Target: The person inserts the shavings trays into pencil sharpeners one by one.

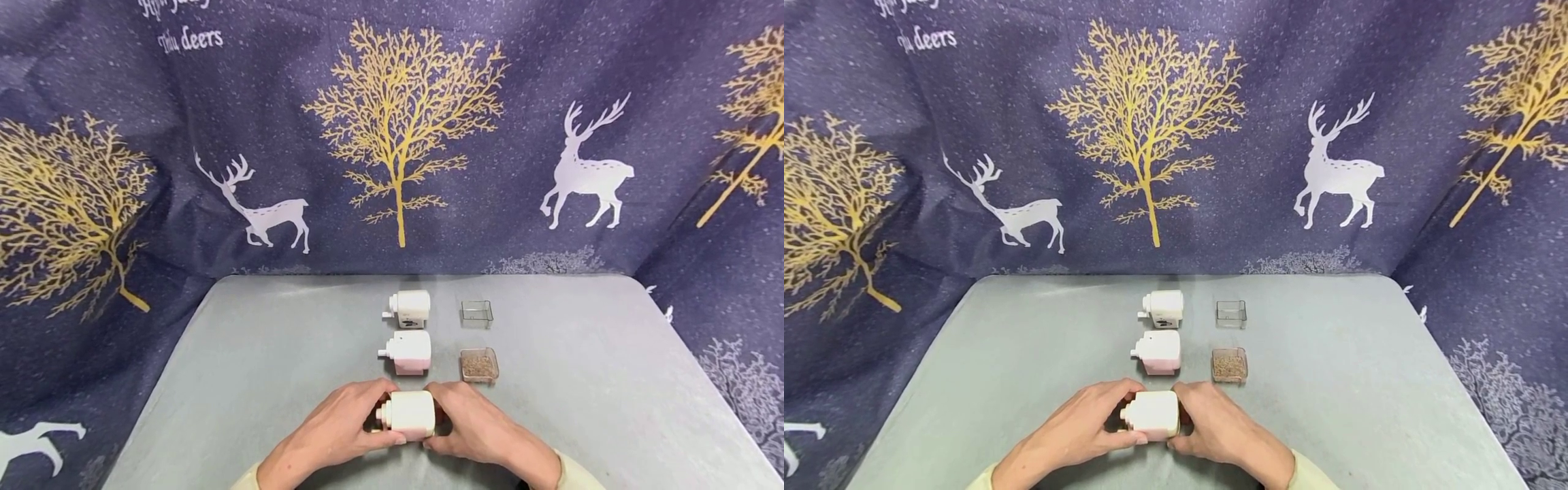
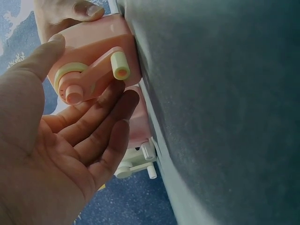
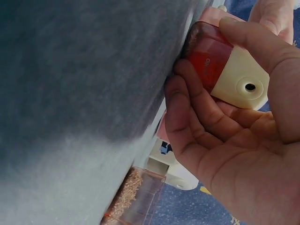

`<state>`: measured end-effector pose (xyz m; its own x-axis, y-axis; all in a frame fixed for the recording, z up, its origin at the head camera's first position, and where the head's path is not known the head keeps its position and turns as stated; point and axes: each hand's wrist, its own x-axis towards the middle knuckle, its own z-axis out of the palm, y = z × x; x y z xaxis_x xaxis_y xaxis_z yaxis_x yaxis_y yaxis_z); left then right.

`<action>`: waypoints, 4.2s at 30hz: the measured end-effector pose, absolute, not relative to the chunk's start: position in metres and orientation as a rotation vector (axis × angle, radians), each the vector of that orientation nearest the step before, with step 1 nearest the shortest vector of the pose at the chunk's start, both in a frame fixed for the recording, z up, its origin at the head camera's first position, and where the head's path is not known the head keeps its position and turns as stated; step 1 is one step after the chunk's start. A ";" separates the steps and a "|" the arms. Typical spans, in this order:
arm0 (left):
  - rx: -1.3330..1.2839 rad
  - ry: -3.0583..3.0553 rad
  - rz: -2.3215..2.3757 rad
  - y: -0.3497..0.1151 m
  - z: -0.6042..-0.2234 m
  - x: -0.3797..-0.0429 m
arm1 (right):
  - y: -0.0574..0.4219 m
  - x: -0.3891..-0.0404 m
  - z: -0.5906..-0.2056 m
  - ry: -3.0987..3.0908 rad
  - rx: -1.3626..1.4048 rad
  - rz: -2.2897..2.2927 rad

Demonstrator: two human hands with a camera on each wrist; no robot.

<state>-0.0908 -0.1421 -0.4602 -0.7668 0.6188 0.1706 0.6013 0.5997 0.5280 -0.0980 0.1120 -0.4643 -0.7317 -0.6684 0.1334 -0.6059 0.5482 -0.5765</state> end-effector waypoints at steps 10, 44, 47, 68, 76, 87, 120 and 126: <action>1.099 2.812 0.875 -0.142 -0.461 -0.090 | 0.112 -0.098 -0.465 2.689 -1.121 -0.927; 1.079 2.787 0.809 -0.146 -0.455 -0.090 | 0.131 -0.101 -0.455 2.665 -1.234 -0.877; 1.094 2.805 0.794 -0.147 -0.454 -0.090 | 0.134 -0.101 -0.454 2.675 -1.230 -0.860; 1.129 2.839 0.828 -0.151 -0.450 -0.097 | 0.157 -0.109 -0.441 2.778 -1.185 -0.898; 1.114 2.838 0.802 -0.149 -0.447 -0.100 | 0.170 -0.113 -0.436 2.797 -1.113 -0.901; 1.097 2.837 0.829 -0.150 -0.444 -0.105 | 0.182 -0.119 -0.432 2.830 -1.059 -0.936; 1.023 2.902 0.921 -0.152 -0.447 -0.118 | 0.214 -0.132 -0.431 2.891 -0.884 -0.966; 0.958 2.897 0.941 -0.153 -0.447 -0.120 | 0.216 -0.134 -0.434 2.914 -0.872 -0.942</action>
